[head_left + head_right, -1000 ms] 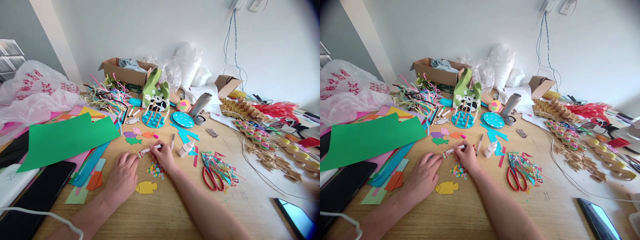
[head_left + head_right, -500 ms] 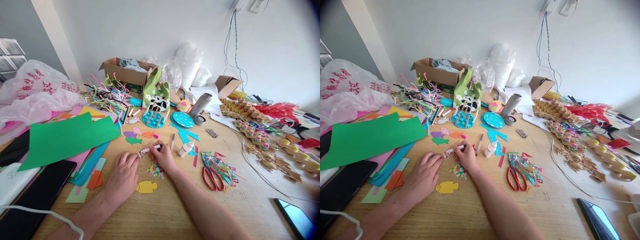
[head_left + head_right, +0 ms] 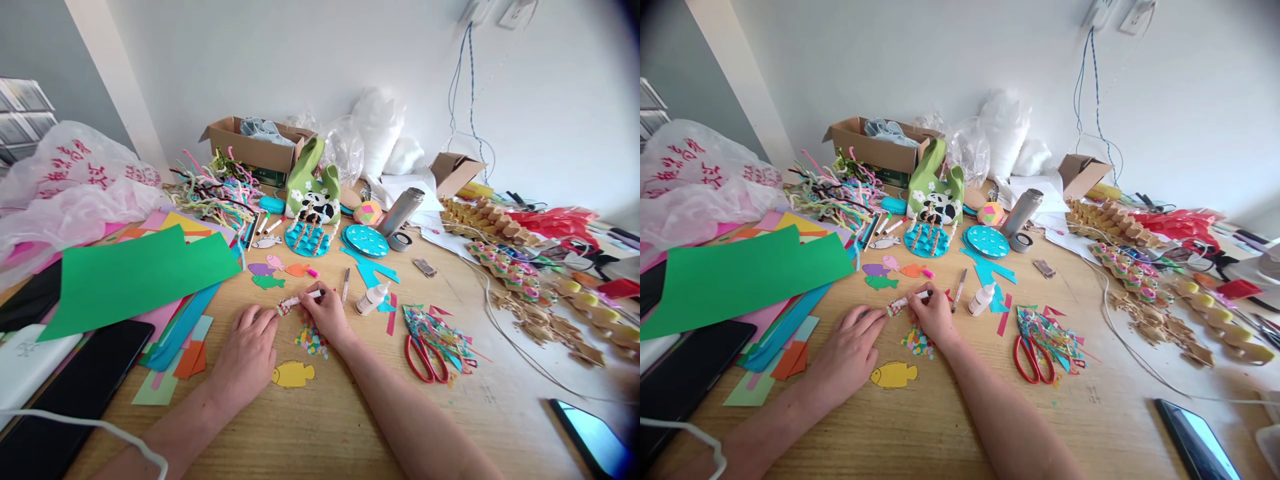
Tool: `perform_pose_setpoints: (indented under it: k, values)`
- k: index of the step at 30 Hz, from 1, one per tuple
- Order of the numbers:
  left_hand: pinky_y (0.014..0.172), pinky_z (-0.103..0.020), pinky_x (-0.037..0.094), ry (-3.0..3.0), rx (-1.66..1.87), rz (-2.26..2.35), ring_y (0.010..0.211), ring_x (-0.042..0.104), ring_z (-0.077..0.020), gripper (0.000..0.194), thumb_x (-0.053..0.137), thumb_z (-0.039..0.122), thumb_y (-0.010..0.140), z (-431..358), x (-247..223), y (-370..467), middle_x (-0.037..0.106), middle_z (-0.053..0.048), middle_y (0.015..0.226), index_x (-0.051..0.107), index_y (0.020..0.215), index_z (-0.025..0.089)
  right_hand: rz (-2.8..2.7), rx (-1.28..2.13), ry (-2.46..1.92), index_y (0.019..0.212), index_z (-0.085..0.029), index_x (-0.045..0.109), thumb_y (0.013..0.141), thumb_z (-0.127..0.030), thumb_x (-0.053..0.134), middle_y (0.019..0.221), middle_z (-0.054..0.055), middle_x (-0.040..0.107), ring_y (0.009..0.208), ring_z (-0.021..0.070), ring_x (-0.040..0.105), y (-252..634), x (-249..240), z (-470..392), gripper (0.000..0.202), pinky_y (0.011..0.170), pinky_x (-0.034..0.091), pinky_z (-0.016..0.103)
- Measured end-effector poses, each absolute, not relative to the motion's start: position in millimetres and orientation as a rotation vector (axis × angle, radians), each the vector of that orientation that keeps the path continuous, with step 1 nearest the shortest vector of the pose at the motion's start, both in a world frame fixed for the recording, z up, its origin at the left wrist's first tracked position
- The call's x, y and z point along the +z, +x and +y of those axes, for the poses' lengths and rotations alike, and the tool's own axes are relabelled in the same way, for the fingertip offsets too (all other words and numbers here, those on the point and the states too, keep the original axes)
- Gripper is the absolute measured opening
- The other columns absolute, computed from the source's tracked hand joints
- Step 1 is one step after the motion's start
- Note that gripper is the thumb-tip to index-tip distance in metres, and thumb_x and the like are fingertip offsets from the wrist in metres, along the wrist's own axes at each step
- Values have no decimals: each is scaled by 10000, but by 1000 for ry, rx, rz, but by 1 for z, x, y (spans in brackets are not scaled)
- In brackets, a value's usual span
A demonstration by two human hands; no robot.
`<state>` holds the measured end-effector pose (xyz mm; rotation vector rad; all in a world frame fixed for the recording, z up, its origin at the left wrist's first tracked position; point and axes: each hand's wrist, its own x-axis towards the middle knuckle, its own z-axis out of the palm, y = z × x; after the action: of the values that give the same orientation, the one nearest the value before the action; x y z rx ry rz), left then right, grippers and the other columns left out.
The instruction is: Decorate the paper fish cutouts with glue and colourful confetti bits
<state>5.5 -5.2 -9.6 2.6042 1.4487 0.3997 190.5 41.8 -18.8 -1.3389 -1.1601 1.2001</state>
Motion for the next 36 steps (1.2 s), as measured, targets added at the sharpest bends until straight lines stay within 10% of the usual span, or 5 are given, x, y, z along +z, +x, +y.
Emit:
perform_pose_setpoints:
  k: [36]
  values:
    - [1088,-446,373,2601,370,1453,1215,450,-279,551,437,50,781,-6,-7,6,604,-74,1311,566,1312,128,-1165,1179,-1345,741,-226,465,741,-460,660,510,-57,561,370,90,437,189,-19,42,305,346,329,198]
